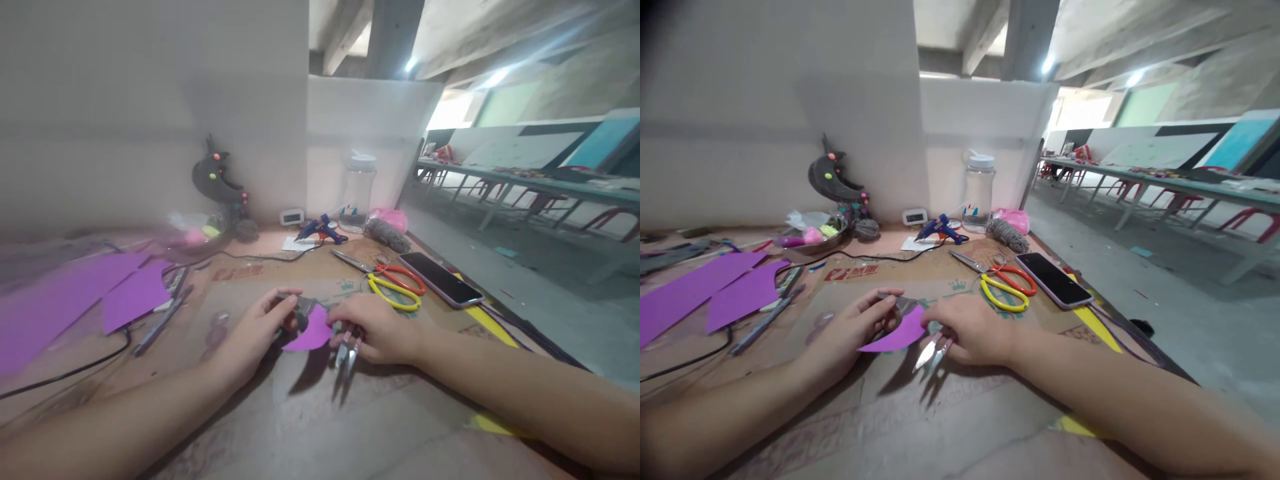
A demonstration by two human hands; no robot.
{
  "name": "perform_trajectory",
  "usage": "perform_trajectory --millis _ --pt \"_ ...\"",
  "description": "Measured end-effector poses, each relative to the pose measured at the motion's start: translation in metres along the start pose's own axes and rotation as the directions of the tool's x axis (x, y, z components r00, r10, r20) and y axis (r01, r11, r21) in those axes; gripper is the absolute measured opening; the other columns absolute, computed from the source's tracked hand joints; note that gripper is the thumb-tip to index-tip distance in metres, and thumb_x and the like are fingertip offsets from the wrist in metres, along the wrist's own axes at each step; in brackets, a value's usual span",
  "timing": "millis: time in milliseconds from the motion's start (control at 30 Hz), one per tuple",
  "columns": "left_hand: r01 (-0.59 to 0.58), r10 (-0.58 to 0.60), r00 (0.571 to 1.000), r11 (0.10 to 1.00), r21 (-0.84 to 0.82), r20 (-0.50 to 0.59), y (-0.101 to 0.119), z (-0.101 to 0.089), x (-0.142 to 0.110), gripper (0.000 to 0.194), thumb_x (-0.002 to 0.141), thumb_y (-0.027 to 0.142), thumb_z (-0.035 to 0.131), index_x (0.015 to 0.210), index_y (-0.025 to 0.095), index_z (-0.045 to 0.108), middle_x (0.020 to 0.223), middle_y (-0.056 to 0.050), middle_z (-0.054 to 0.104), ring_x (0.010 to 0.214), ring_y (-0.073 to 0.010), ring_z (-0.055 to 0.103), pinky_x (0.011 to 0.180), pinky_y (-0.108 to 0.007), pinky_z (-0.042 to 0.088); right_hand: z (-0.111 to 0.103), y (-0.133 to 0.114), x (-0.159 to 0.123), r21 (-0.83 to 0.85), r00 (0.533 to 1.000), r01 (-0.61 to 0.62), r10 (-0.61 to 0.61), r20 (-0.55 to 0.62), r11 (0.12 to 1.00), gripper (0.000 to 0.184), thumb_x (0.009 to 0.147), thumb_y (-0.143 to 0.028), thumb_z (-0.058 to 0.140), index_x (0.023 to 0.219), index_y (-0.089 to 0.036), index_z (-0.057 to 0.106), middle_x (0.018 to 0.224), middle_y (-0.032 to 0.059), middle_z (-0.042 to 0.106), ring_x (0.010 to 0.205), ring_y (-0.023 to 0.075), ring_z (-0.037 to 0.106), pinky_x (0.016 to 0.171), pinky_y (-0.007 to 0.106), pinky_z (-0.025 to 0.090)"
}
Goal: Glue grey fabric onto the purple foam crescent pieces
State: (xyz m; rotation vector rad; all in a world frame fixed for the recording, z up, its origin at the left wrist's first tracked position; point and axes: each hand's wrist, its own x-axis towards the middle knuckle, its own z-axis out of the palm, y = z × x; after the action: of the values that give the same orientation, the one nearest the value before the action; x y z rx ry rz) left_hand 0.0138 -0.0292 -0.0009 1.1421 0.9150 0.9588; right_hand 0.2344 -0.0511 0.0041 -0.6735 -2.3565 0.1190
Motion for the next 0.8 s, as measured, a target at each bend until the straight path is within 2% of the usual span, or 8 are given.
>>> perform_trajectory --millis 33,100,167,233,300,367,500,800 --pt "0.017 -0.017 1.000 1.000 -0.015 -0.015 0.000 0.000 0.000 0.031 0.079 0.038 0.064 0.103 0.019 0.057 0.059 0.005 0.054 0.054 -0.0096 0.048 0.050 -0.018 0.034 0.000 -0.002 0.000 0.018 0.999 -0.010 0.010 -0.032 1.000 0.018 0.084 -0.026 0.060 0.101 -0.019 0.058 0.075 0.0014 0.062 0.060 0.0124 0.053 0.058 0.025 0.041" --pt "0.047 -0.049 0.998 0.998 -0.047 -0.044 -0.002 -0.002 0.001 0.027 0.080 0.035 0.061 0.103 0.022 0.055 0.055 0.007 0.051 0.051 -0.0099 0.046 0.048 -0.018 0.031 0.000 0.000 -0.001 0.057 0.973 -0.150 0.158 -0.167 0.987 0.022 0.087 -0.028 0.056 0.108 -0.020 0.053 0.075 0.0001 0.056 0.059 0.0125 0.048 0.056 0.025 0.040" --pt "0.054 -0.057 0.996 0.997 -0.046 -0.074 -0.004 -0.003 0.003 0.024 0.078 0.032 0.060 0.099 0.023 0.055 0.054 0.008 0.050 0.049 -0.0097 0.045 0.046 -0.018 0.029 0.004 0.012 -0.002 0.095 0.879 -0.365 0.377 -0.291 0.926 0.026 0.090 -0.026 0.050 0.115 -0.021 0.048 0.080 0.0005 0.052 0.065 0.0141 0.049 0.061 0.027 0.043" --pt "0.042 -0.043 0.998 0.998 -0.037 -0.055 -0.006 -0.003 0.005 0.023 0.075 0.031 0.061 0.095 0.022 0.055 0.053 0.008 0.048 0.048 -0.0096 0.045 0.046 -0.019 0.029 0.008 0.028 -0.002 0.118 0.797 -0.515 0.525 -0.299 0.849 0.030 0.088 -0.023 0.050 0.118 -0.021 0.046 0.093 0.0041 0.052 0.081 0.0173 0.053 0.074 0.032 0.047" --pt "0.031 -0.031 0.999 0.999 -0.022 -0.019 -0.006 -0.003 0.006 0.024 0.073 0.031 0.063 0.094 0.021 0.054 0.052 0.008 0.049 0.048 -0.0095 0.045 0.047 -0.019 0.030 0.012 0.042 -0.001 0.127 0.771 -0.572 0.584 -0.255 0.810 0.034 0.084 -0.018 0.051 0.118 -0.020 0.045 0.105 0.0074 0.052 0.094 0.0199 0.054 0.085 0.037 0.046" --pt "0.028 -0.028 1.000 1.000 -0.008 -0.004 -0.005 -0.001 0.006 0.027 0.073 0.032 0.063 0.095 0.021 0.054 0.052 0.007 0.051 0.048 -0.0092 0.046 0.047 -0.019 0.030 0.015 0.050 0.001 0.117 0.777 -0.582 0.593 -0.210 0.805 0.038 0.083 -0.013 0.048 0.120 -0.019 0.045 0.107 0.0082 0.052 0.095 0.0203 0.053 0.088 0.040 0.045" --pt "-0.011 0.010 1.000 1.000 0.014 0.011 -0.002 0.004 0.004 0.029 0.072 0.033 0.063 0.095 0.019 0.054 0.051 0.007 0.051 0.049 -0.0093 0.047 0.049 -0.019 0.032 0.014 0.044 0.002 0.067 0.832 -0.532 0.535 -0.145 0.844 0.044 0.083 -0.009 0.046 0.126 -0.018 0.043 0.106 0.0081 0.052 0.092 0.0188 0.053 0.087 0.039 0.047" --pt "-0.019 0.013 0.999 0.991 0.130 0.051 0.001 0.006 -0.002 0.028 0.077 0.038 0.061 0.097 0.018 0.055 0.054 0.007 0.050 0.050 -0.0102 0.046 0.048 -0.020 0.028 0.011 0.031 0.004 -0.140 0.921 -0.379 0.387 0.037 0.915 0.030 0.085 -0.014 0.055 0.115 -0.015 0.054 0.106 0.0108 0.058 0.100 0.0232 0.054 0.088 0.039 0.045"
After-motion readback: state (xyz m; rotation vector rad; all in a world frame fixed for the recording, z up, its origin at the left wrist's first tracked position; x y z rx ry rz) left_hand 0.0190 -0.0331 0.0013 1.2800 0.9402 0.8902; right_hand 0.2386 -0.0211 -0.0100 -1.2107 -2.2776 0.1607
